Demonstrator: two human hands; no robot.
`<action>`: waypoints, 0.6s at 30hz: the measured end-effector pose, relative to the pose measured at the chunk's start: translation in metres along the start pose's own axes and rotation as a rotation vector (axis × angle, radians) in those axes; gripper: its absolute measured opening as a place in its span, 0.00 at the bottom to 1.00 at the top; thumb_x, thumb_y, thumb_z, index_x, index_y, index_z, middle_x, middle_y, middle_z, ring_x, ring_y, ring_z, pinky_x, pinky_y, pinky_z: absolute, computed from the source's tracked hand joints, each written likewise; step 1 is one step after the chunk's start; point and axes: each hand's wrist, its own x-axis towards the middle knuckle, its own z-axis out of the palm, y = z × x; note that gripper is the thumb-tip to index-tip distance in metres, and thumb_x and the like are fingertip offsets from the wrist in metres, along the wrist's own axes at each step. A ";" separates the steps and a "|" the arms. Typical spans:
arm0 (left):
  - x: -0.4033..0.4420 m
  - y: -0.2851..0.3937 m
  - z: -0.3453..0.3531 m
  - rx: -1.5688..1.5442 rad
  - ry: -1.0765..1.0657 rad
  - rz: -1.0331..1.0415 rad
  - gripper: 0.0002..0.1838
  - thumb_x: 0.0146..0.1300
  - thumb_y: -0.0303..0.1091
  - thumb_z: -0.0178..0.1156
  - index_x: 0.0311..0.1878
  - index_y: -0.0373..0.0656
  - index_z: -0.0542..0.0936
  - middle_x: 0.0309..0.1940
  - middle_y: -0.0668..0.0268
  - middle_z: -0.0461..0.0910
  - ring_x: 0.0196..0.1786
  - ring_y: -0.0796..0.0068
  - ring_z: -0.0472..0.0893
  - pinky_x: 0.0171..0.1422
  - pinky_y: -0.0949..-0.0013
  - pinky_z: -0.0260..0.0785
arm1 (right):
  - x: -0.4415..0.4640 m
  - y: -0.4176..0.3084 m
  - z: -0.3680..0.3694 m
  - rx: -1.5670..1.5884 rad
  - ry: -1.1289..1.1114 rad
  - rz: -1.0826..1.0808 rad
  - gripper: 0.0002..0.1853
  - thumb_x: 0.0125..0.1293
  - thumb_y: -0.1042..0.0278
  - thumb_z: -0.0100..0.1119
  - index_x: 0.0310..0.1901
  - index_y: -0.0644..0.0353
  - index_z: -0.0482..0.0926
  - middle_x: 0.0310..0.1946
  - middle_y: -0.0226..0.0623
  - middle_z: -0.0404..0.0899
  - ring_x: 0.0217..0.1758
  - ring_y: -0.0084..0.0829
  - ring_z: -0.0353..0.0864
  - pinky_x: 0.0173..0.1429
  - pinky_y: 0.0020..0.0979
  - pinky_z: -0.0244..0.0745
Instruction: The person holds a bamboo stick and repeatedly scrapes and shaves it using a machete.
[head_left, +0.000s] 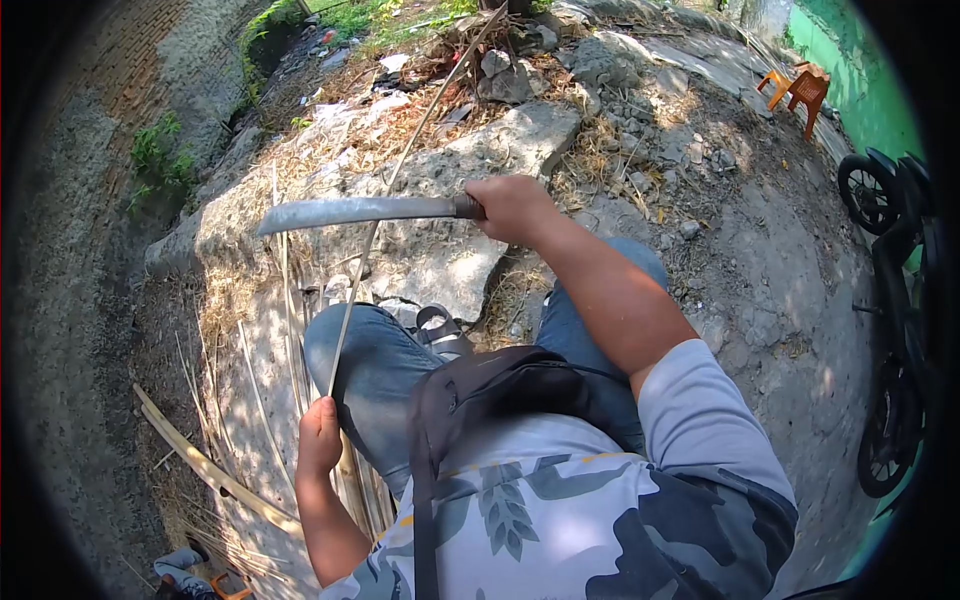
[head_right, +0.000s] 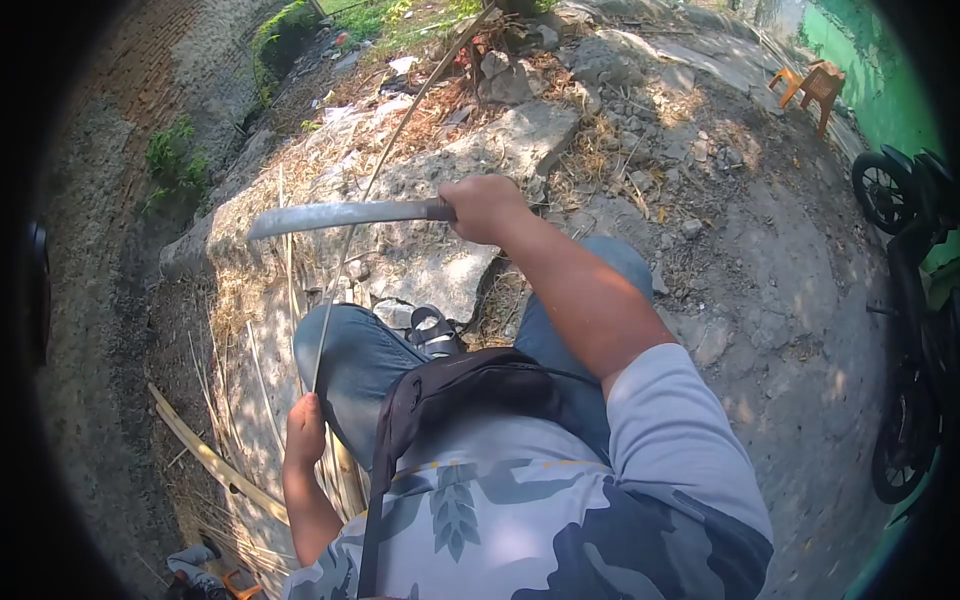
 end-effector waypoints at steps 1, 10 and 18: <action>-0.001 0.011 0.002 0.008 -0.005 0.006 0.26 0.87 0.49 0.42 0.33 0.41 0.71 0.28 0.74 0.68 0.33 0.81 0.66 0.39 0.69 0.63 | 0.004 0.014 0.002 0.089 0.023 0.090 0.10 0.60 0.60 0.68 0.41 0.50 0.82 0.35 0.39 0.87 0.43 0.47 0.89 0.48 0.50 0.82; 0.007 -0.002 -0.004 -0.048 -0.078 -0.091 0.28 0.87 0.51 0.42 0.34 0.38 0.74 0.27 0.75 0.70 0.33 0.82 0.66 0.38 0.71 0.62 | -0.017 -0.003 0.002 0.003 -0.013 -0.101 0.10 0.59 0.61 0.68 0.41 0.50 0.80 0.33 0.39 0.86 0.41 0.48 0.88 0.46 0.51 0.81; 0.001 -0.011 -0.007 -0.075 -0.062 -0.110 0.28 0.86 0.52 0.44 0.34 0.39 0.75 0.26 0.75 0.70 0.33 0.82 0.67 0.38 0.71 0.62 | -0.004 -0.002 -0.004 -0.029 -0.054 -0.094 0.10 0.59 0.62 0.68 0.42 0.49 0.83 0.37 0.38 0.88 0.43 0.46 0.90 0.50 0.49 0.83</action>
